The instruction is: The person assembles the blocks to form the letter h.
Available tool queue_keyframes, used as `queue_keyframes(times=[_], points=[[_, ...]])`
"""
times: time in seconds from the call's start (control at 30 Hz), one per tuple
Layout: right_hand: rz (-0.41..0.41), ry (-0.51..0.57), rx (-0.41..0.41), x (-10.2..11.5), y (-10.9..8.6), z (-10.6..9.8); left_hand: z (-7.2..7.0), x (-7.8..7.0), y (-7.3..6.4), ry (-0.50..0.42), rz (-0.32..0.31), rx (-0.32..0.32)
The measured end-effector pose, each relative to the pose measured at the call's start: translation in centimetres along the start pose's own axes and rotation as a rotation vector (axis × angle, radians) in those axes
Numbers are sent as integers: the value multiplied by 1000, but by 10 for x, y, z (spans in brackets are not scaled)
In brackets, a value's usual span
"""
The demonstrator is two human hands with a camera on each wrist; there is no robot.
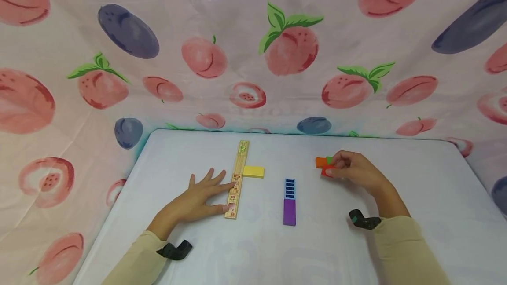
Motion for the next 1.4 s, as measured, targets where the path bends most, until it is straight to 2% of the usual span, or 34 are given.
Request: queue_keyframes(times=[0.23, 0.5, 0.77, 1.03, 1.4], points=[[-55, 34, 7, 24, 11, 20, 0, 0, 0, 7, 3, -12], [-75, 111, 33, 47, 23, 45, 0, 0, 0, 2, 9, -16], [-1, 69, 47, 52, 33, 63, -1, 0, 0, -13, 22, -12], [38, 41, 46, 61, 41, 79, -1, 0, -1, -8, 16, -13], [96, -60, 64, 72, 51, 94, -1, 0, -1, -5, 15, -8]])
Point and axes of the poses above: each hand's wrist, its own y-axis towards the middle knuckle, its own z-axis out of the palm, x = y × z, the point moved 7 cm from there along y, towards the middle knuckle, and after that the axes turned 2 degrees about y, right-handed, at the moved point
